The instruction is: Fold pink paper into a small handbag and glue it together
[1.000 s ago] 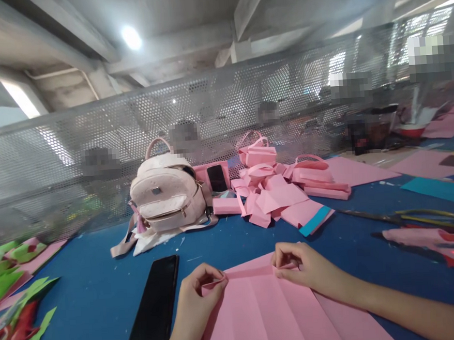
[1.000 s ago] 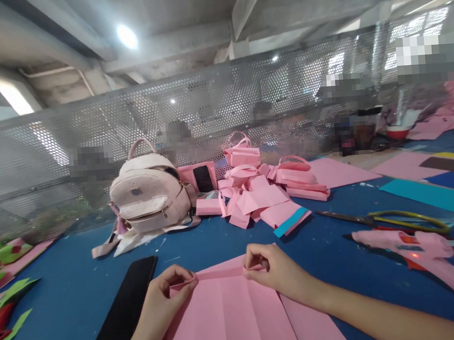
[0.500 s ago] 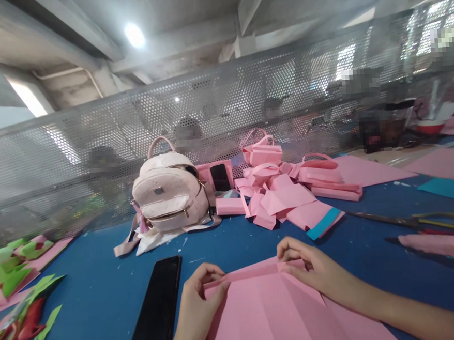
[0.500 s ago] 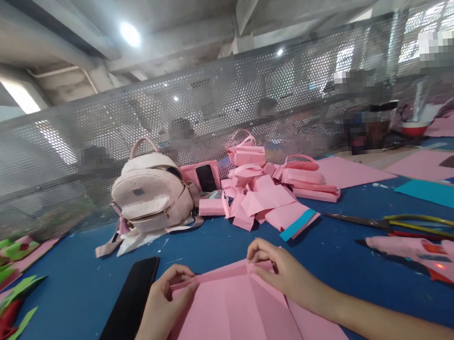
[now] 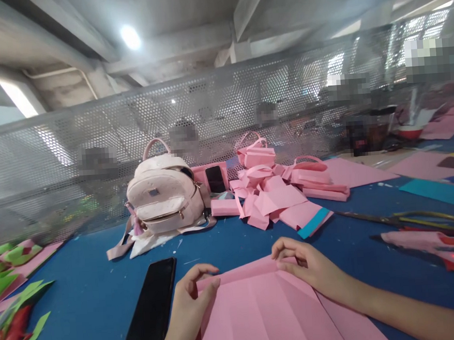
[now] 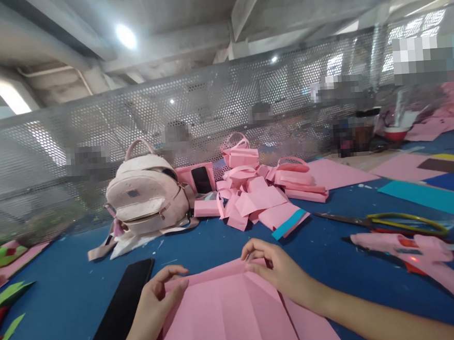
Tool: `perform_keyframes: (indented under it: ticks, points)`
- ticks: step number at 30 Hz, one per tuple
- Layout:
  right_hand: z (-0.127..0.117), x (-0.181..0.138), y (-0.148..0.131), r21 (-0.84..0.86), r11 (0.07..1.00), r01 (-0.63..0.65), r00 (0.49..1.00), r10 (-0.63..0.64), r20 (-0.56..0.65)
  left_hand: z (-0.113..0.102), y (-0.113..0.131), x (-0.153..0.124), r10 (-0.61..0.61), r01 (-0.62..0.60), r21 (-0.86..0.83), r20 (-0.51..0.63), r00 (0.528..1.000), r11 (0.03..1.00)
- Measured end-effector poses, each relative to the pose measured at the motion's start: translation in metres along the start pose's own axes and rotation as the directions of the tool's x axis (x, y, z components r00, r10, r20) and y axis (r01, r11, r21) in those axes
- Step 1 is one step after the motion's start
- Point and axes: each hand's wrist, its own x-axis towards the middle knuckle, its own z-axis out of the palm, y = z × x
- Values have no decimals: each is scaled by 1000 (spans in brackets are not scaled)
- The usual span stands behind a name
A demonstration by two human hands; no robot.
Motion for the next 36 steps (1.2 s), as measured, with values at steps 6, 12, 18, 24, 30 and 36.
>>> perform_keyframes:
  ticks: [6,12,18,24,30,36]
  points:
    - [-3,0,-1,-34,999,31,998,-33,-60,-3,3,-3,-97,102,-73,65,993,992]
    - [-2,-5,-3,-49,996,69,998,-69,8,-3,5,-6,-115,126,-169,78,990,977]
    - [-4,-13,-7,-123,988,91,995,-86,46,-1,14,-14,-117,150,-228,152,981,962]
    - [-20,-11,-8,-123,986,109,992,-115,-42,2,24,-30,-106,225,-265,398,911,938]
    - [-20,-30,-8,-215,965,153,977,-179,-112,-6,25,-37,-119,238,-296,370,921,925]
    - [1,-64,-47,-456,755,471,879,-447,168,-1,50,-42,-106,208,-244,374,921,947]
